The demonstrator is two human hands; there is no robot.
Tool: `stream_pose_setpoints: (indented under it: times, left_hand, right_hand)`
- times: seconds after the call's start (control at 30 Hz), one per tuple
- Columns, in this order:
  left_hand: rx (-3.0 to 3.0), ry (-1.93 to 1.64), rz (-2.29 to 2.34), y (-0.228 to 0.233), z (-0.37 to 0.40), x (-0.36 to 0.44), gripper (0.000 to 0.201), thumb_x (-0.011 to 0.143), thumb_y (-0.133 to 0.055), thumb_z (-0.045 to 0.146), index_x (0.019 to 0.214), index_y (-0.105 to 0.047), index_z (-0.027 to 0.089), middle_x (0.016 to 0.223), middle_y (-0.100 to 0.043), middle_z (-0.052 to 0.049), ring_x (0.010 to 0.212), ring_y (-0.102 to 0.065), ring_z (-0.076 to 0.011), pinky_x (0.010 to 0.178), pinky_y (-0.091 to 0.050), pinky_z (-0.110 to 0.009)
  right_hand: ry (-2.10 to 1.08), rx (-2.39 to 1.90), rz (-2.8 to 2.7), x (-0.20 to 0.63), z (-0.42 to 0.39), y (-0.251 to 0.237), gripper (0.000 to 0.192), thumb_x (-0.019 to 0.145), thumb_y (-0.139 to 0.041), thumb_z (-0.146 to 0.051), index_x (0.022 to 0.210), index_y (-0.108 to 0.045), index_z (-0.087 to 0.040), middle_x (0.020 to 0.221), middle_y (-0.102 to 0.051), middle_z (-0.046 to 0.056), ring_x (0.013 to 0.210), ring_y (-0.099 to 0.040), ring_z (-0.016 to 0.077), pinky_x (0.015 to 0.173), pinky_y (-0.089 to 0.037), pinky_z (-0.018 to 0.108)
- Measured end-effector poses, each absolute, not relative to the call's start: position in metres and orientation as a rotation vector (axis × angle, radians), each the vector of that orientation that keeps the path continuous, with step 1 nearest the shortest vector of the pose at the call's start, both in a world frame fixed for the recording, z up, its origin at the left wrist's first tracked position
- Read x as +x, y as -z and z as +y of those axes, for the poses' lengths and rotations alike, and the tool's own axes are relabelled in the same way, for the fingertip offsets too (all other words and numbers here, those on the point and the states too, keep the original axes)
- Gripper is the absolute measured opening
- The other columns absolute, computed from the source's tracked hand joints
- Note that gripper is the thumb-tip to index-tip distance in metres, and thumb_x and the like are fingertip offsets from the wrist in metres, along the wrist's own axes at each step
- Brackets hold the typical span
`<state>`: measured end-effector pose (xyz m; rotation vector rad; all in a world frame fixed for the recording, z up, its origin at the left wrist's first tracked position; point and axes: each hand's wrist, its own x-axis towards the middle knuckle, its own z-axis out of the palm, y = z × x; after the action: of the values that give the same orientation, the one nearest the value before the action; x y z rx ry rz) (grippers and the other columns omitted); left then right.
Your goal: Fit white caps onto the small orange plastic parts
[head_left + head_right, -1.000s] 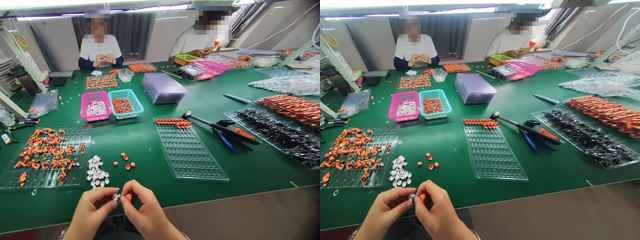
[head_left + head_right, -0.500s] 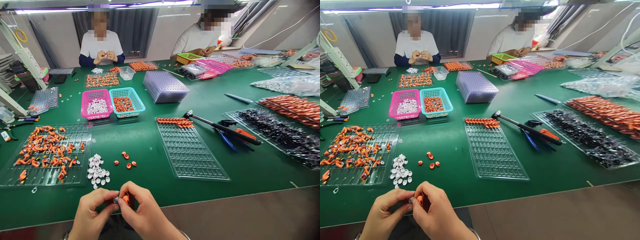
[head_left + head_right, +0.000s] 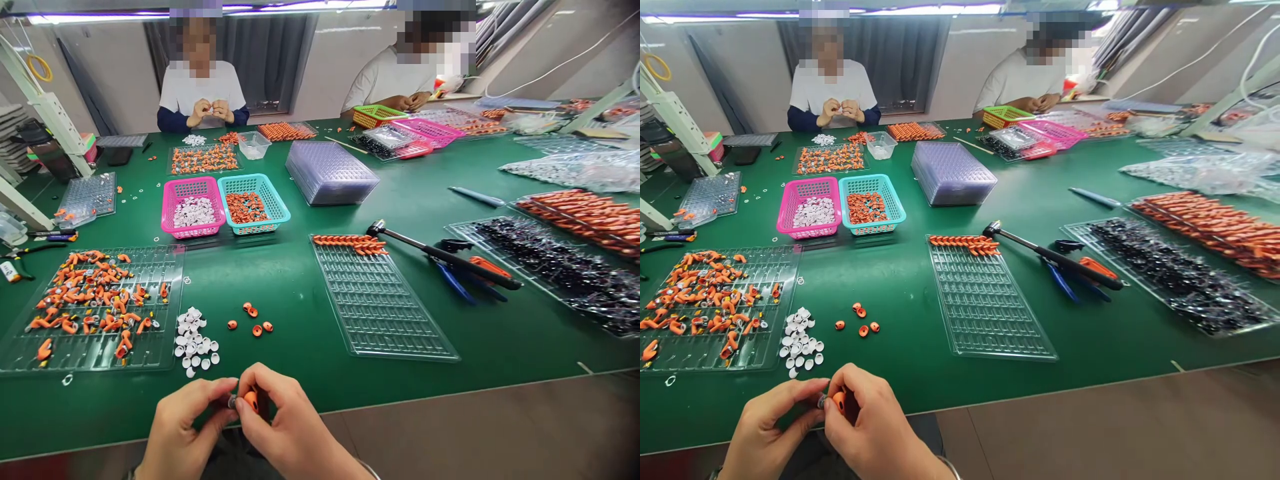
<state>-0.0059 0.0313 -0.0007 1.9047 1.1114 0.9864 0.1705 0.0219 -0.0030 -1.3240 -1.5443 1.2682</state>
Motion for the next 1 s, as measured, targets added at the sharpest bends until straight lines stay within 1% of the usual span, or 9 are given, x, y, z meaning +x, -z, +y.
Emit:
stream_pose_setpoints:
  times: [0.13,0.23,0.33,0.4,0.5,0.7,0.8,0.87,1.0]
  left_hand:
    - [1.958,-0.954,1.162,0.006,0.025,-0.01,0.051,0.083,-0.068,0.008,0.124,-0.062,0.038,0.087,-0.079,0.006,0.074,-0.076,-0.0133,0.075,-0.06,-0.018]
    - [2.003,-0.95,1.191,0.008,0.02,-0.013,0.053,0.086,-0.067,0.014,0.131,-0.054,0.039,0.093,-0.079,0.006,0.079,-0.076,-0.0145,0.081,-0.06,-0.022]
    - [2.078,-0.956,1.184,0.006,0.016,-0.014,0.055,0.088,-0.066,0.017,0.135,-0.049,0.04,0.094,-0.08,0.004,0.081,-0.077,-0.0166,0.083,-0.061,-0.025]
    - [2.143,-0.966,1.178,0.003,0.015,-0.013,0.053,0.089,-0.065,0.018,0.135,-0.048,0.04,0.094,-0.08,0.003,0.08,-0.078,-0.018,0.081,-0.062,-0.027]
    - [2.212,-1.058,1.179,-0.002,0.016,-0.01,0.045,0.09,-0.063,0.019,0.13,-0.053,0.039,0.092,-0.081,0.002,0.075,-0.079,-0.0186,0.075,-0.064,-0.026]
    - [2.201,-1.158,1.163,0.0,0.014,-0.007,0.039,0.089,-0.063,0.016,0.12,-0.056,0.038,0.09,-0.082,0.004,0.07,-0.078,-0.016,0.071,-0.063,-0.022]
    - [2.175,-1.11,1.183,0.007,0.012,-0.011,0.044,0.086,-0.066,0.014,0.121,-0.055,0.039,0.09,-0.081,0.004,0.074,-0.078,-0.0171,0.073,-0.063,-0.024]
    - [2.145,-1.031,1.184,0.01,0.013,-0.012,0.051,0.085,-0.067,0.013,0.126,-0.052,0.039,0.091,-0.08,0.004,0.078,-0.078,-0.0176,0.076,-0.062,-0.025]
    - [2.058,-0.917,1.136,0.006,0.021,-0.006,0.059,0.087,-0.063,0.012,0.137,-0.043,0.037,0.094,-0.077,0.002,0.084,-0.076,-0.0161,0.083,-0.059,-0.025]
  right_hand:
    - [-1.27,-1.321,-1.542,0.171,0.022,0.002,0.013,0.081,-0.052,-0.022,0.07,-0.046,-0.021,0.061,-0.047,-0.005,0.056,-0.042,0.0118,0.053,-0.033,0.024]
    - [-1.341,-1.273,-1.486,0.171,0.022,0.003,0.011,0.082,-0.055,-0.021,0.074,-0.047,-0.021,0.064,-0.048,-0.005,0.058,-0.043,0.0115,0.054,-0.034,0.023]
    - [-1.453,-1.213,-1.405,0.173,0.023,0.003,0.005,0.081,-0.058,-0.018,0.081,-0.053,-0.02,0.067,-0.05,-0.005,0.06,-0.045,0.0115,0.055,-0.036,0.022]
    - [-1.513,-1.181,-1.366,0.173,0.023,0.002,0.005,0.079,-0.059,-0.015,0.081,-0.057,-0.019,0.068,-0.052,-0.004,0.062,-0.046,0.0116,0.057,-0.038,0.022]
    - [-1.594,-1.136,-1.276,0.172,0.023,0.0,0.005,0.075,-0.061,-0.015,0.075,-0.058,-0.018,0.068,-0.053,-0.004,0.061,-0.046,0.0112,0.057,-0.039,0.023]
    - [-1.724,-1.052,-1.068,0.168,0.021,0.002,0.013,0.071,-0.068,-0.023,0.071,-0.055,-0.019,0.06,-0.046,-0.006,0.055,-0.039,0.0096,0.051,-0.032,0.022]
    - [-1.747,-1.027,-1.027,0.168,0.02,0.007,0.014,0.071,-0.068,-0.024,0.071,-0.055,-0.018,0.06,-0.047,-0.006,0.054,-0.038,0.0091,0.05,-0.031,0.022]
    - [-1.732,-1.044,-1.03,0.169,0.02,0.008,0.015,0.072,-0.068,-0.025,0.071,-0.054,-0.018,0.06,-0.046,-0.006,0.054,-0.039,0.0092,0.051,-0.032,0.022]
    - [-1.588,-1.112,-1.111,0.176,0.02,0.006,0.018,0.079,-0.065,-0.03,0.073,-0.054,-0.018,0.064,-0.046,-0.005,0.058,-0.041,0.0108,0.054,-0.035,0.024]
